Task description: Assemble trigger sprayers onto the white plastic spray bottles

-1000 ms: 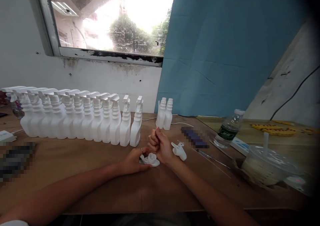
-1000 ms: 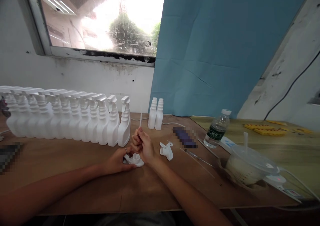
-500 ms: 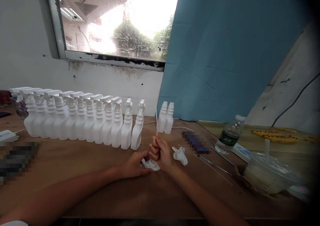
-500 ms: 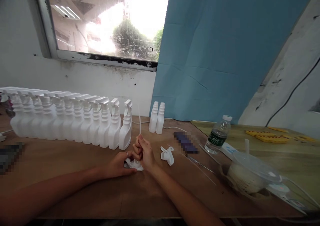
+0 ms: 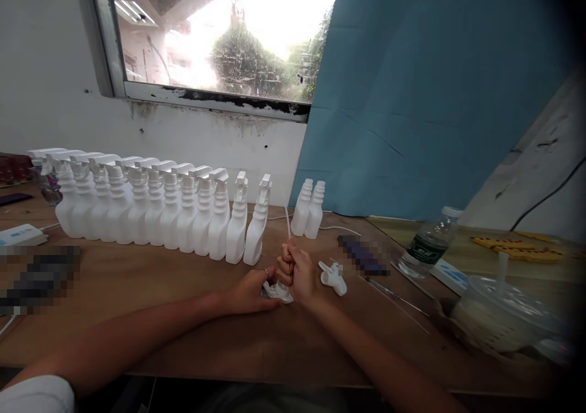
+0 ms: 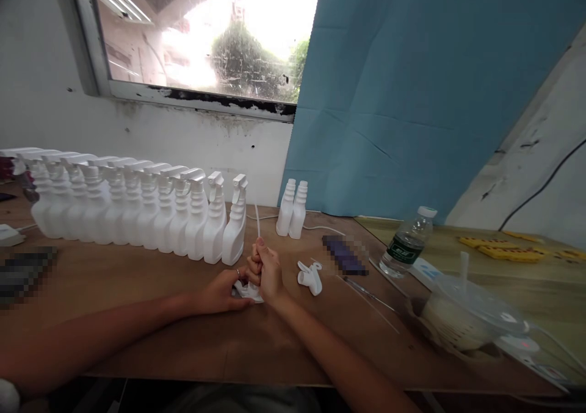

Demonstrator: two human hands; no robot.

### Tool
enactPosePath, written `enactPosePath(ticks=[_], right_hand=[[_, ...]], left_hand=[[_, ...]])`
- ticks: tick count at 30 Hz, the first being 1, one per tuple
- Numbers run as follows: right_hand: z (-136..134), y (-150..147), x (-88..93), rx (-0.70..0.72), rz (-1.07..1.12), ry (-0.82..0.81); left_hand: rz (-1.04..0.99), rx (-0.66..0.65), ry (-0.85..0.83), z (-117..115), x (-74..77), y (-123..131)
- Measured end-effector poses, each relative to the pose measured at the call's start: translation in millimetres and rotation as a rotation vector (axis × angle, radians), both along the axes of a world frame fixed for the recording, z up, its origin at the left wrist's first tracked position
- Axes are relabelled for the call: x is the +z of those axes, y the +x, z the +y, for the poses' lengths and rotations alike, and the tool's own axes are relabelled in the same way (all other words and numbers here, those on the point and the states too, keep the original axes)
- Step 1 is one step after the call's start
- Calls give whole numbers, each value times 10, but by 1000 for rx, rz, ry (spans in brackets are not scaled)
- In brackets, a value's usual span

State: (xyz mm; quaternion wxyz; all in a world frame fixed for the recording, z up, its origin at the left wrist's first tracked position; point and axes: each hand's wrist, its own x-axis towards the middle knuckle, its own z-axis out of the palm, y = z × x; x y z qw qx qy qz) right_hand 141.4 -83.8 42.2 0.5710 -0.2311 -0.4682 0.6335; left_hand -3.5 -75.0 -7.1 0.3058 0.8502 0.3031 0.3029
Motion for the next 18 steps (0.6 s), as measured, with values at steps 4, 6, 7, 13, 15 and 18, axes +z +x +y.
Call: enactPosePath(ticks=[4,6,7,13,15,18], right_hand=[[8,-35,-43,-12,-30,-27],[9,-52,-63,-24,-30,-30],[7,-58,-71,-30,-25,-27],[-31,19,-28,-6,12,-24],[-58,119,29,-9,-2,9],[-145,380,98,-113,-179,182]], left_hand=[[-13,-11,-20,4,-19,2],[-12,-12,-28,0,-10,3],[-9,-12,-31,-3,-3,4],[-7,-22,-15,-49,60,12],[-51,-28,-34,-72,104,30],[-136,-48,-160,-92,233,96]])
